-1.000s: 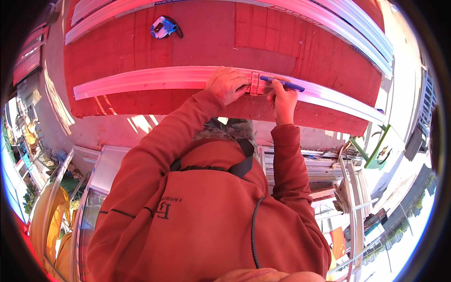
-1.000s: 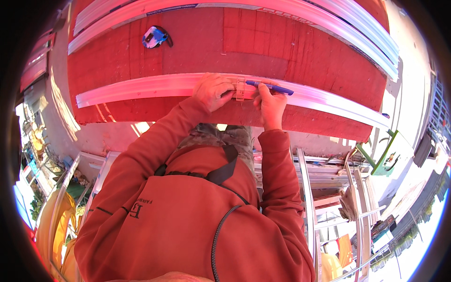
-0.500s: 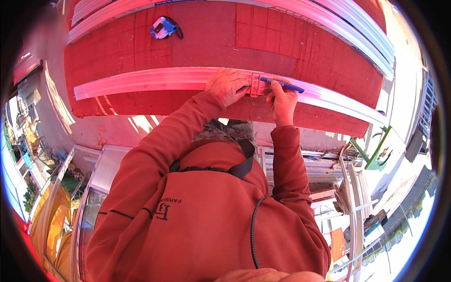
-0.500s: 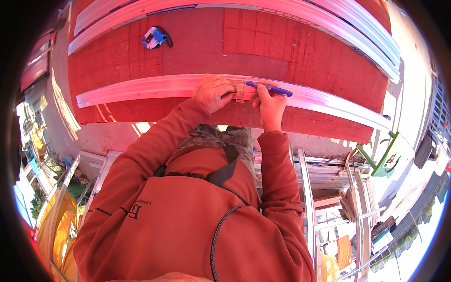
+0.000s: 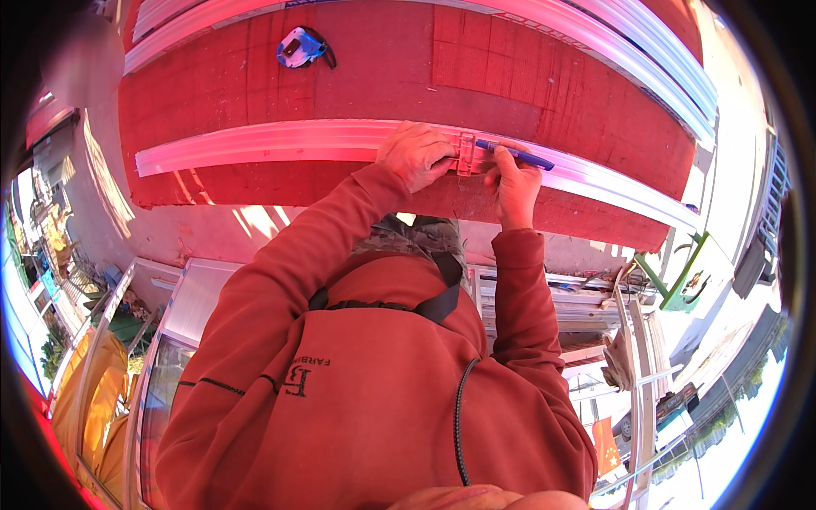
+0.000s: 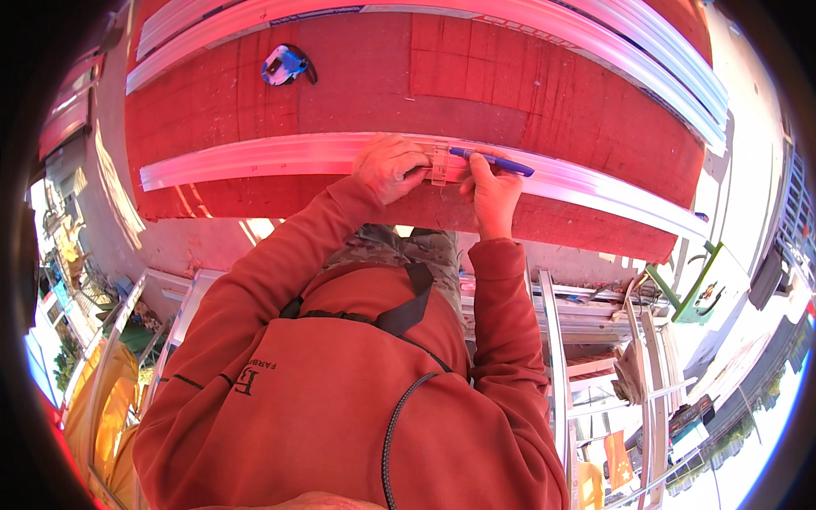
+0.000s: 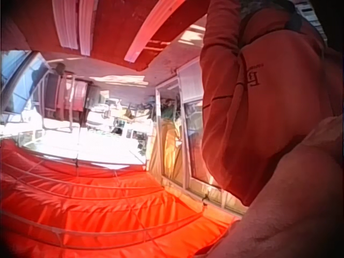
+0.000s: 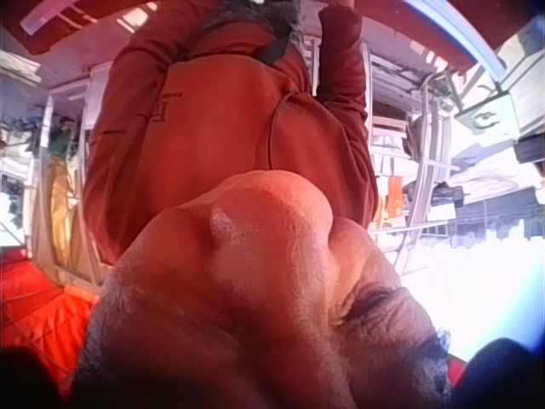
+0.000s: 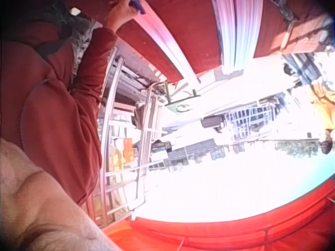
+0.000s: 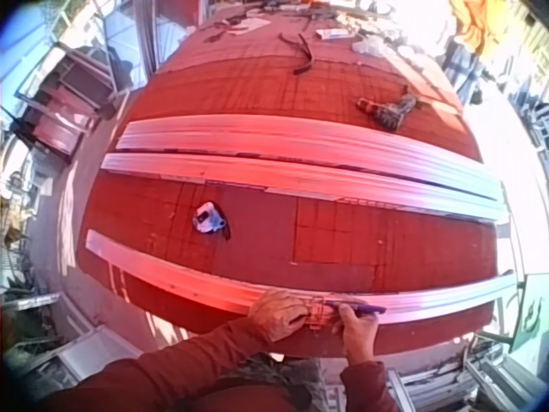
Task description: The person measures and marks aluminum profiles on a red workbench using a tape measure and pen, then uses a cordless drill to fasten the profiles together. The person handles multiple aluminum pieces, aligns them, and secures them with screws.
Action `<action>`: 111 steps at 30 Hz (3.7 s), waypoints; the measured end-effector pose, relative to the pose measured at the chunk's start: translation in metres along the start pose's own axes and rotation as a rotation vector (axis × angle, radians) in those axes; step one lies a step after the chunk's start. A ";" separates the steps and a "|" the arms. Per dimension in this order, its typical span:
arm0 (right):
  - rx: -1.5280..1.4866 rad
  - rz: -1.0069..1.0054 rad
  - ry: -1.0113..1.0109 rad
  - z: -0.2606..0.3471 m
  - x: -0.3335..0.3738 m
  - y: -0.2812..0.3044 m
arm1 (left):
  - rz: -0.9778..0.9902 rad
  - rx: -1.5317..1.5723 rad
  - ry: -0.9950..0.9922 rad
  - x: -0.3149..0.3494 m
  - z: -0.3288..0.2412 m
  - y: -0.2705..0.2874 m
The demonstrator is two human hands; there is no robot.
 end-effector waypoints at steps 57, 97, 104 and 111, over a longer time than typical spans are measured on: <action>1.237 0.276 0.905 0.122 -0.178 -0.010 | -0.045 0.012 -0.026 -0.159 0.111 0.074; 1.141 0.185 0.908 0.109 -0.175 0.010 | 0.024 -0.005 -0.071 -0.182 0.088 0.047; 1.133 0.181 0.930 0.109 -0.175 0.009 | 0.018 -0.011 -0.069 -0.182 0.088 0.048; 1.135 0.180 0.925 0.109 -0.176 0.010 | 0.017 -0.008 -0.073 -0.182 0.089 0.047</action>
Point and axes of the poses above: each hand's wrist, its own x-axis away from the middle knuckle, its own y-axis out of the back of the hand, z = x × y, the point moved 1 cm from there along -x, towards the middle knuckle, and after that the axes turned 8 degrees about z, right-handed, at the moved point
